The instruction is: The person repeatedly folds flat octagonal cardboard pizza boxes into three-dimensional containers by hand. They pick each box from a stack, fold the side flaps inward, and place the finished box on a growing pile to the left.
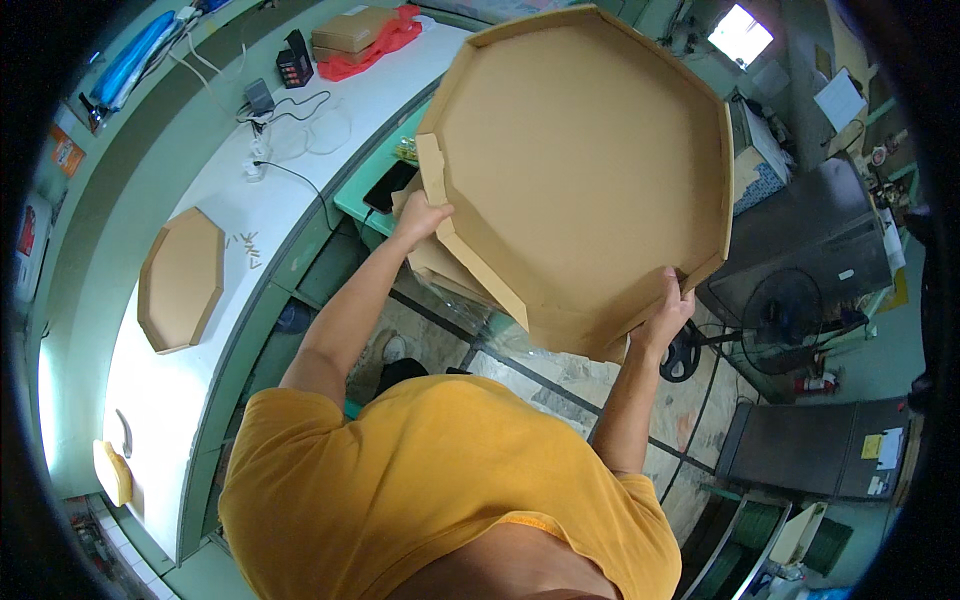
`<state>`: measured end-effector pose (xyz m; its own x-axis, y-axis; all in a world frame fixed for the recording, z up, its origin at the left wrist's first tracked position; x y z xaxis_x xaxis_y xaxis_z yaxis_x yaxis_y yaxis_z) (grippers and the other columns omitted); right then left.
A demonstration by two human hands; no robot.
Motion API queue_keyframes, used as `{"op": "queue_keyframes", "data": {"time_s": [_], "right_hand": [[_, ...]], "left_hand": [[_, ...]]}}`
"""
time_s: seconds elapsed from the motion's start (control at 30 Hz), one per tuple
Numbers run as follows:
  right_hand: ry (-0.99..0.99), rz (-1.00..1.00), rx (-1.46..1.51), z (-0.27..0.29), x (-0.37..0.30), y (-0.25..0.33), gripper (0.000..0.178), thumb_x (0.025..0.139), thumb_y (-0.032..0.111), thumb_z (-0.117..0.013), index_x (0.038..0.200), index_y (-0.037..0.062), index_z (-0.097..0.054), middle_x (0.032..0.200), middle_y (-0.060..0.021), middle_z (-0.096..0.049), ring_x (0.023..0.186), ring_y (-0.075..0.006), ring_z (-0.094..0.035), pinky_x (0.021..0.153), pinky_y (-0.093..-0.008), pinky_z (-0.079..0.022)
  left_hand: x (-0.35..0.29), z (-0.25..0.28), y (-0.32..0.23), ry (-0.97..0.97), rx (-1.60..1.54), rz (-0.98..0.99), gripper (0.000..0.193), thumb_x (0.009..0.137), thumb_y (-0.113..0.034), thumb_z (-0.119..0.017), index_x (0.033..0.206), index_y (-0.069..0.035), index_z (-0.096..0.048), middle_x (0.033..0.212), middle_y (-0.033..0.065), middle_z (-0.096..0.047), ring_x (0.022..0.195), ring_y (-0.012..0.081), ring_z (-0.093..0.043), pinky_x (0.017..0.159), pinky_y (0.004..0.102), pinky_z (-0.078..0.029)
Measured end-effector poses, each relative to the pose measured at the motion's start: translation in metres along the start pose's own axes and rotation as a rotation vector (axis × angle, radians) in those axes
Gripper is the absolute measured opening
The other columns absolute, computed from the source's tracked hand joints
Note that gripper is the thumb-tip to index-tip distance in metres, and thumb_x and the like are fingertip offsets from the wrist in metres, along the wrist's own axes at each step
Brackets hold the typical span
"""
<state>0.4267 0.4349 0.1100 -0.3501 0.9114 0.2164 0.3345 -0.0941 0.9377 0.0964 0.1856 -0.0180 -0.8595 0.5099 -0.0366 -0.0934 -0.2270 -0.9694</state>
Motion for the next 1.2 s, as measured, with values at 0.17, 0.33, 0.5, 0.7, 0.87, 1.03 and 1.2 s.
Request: {"op": "queue_keyframes", "data": {"time_s": [0.17, 0.33, 0.5, 0.7, 0.87, 1.03, 1.2], "right_hand": [[-0.131, -0.257, 0.111, 0.005, 0.018, -0.042, 0.025, 0.084, 0.007, -0.057, 0.107, -0.0021, -0.054, 0.097, -0.0078, -0.059, 0.087, -0.0204, -0.06, 0.077, -0.035, -0.049], [0.012, -0.338, 0.116, -0.045, 0.011, -0.089, 0.025, 0.084, 0.011, -0.053, 0.104, -0.0039, -0.054, 0.095, -0.0098, -0.058, 0.086, -0.0242, -0.061, 0.076, -0.0369, -0.051], [0.138, -0.416, 0.184, -0.103, -0.006, -0.113, 0.021, 0.083, 0.011, -0.053, 0.098, -0.003, -0.054, 0.092, -0.0104, -0.057, 0.081, -0.0244, -0.061, 0.074, -0.0386, -0.052], [0.193, -0.401, 0.124, -0.165, -0.022, -0.108, 0.025, 0.081, 0.011, -0.056, 0.102, -0.0025, -0.053, 0.091, -0.0092, -0.056, 0.079, -0.0235, -0.06, 0.071, -0.0379, -0.051], [0.244, -0.359, 0.121, -0.22, -0.045, -0.106, 0.024, 0.082, 0.009, -0.055, 0.105, -0.0002, -0.052, 0.094, -0.0077, -0.055, 0.083, -0.0211, -0.059, 0.072, -0.0355, -0.05], [0.284, -0.368, 0.103, -0.263, -0.064, -0.11, 0.022, 0.083, 0.009, -0.06, 0.102, 0.0024, -0.053, 0.093, -0.0065, -0.057, 0.082, -0.0191, -0.059, 0.071, -0.0342, -0.05], [0.309, -0.257, 0.177, -0.287, -0.068, -0.103, 0.021, 0.083, 0.008, -0.062, 0.101, 0.0029, -0.054, 0.091, -0.0055, -0.059, 0.079, -0.0182, -0.06, 0.07, -0.0331, -0.05]], "left_hand": [[-0.006, 0.022, 0.005, 0.305, -0.792, 0.289, 0.027, 0.094, -0.022, -0.058, 0.113, -0.004, -0.06, 0.098, 0.004, -0.065, 0.084, 0.0161, -0.062, 0.078, 0.0299, -0.049], [-0.007, 0.083, 0.032, 0.093, -0.646, 0.199, 0.027, 0.097, -0.011, -0.051, 0.12, 0.001, -0.056, 0.101, 0.0048, -0.065, 0.089, 0.013, -0.062, 0.082, 0.0294, -0.05], [-0.028, 0.219, 0.125, -0.396, -0.551, 0.299, 0.024, 0.095, -0.005, -0.049, 0.115, 0.005, -0.056, 0.1, 0.0163, -0.067, 0.085, 0.0241, -0.067, 0.072, 0.0315, -0.056], [-0.056, 0.378, 0.213, -0.723, -0.039, 0.452, 0.028, 0.092, -0.021, -0.058, 0.111, -0.002, -0.065, 0.1, 0.0151, -0.068, 0.081, 0.0234, -0.07, 0.068, 0.0337, -0.057], [-0.028, 0.408, 0.167, -0.732, 0.475, 0.442, 0.072, 0.084, -0.059, -0.06, 0.134, -0.008, -0.051, 0.119, 0.0167, -0.063, 0.115, 0.0271, -0.058, 0.095, 0.039, -0.045], [0.025, 0.343, 0.085, -0.248, -0.294, 0.198, 0.066, 0.088, -0.046, -0.063, 0.136, -0.005, -0.045, 0.124, 0.0102, -0.06, 0.115, 0.0212, -0.057, 0.096, 0.038, -0.045], [0.035, 0.353, 0.055, -0.127, -0.132, 0.128, 0.043, 0.087, -0.024, -0.065, 0.124, -0.004, -0.055, 0.114, 0.0073, -0.064, 0.102, 0.0171, -0.062, 0.085, 0.035, -0.049]]}}
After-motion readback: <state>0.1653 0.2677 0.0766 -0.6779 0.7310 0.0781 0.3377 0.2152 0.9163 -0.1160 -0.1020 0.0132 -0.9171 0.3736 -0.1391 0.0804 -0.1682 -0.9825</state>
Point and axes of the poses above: each hand's wrist, its own x-axis towards the middle knuckle, its own z-axis out of the back of the hand, y = z × x, the point moved 6 cm from there along x, towards the middle knuckle
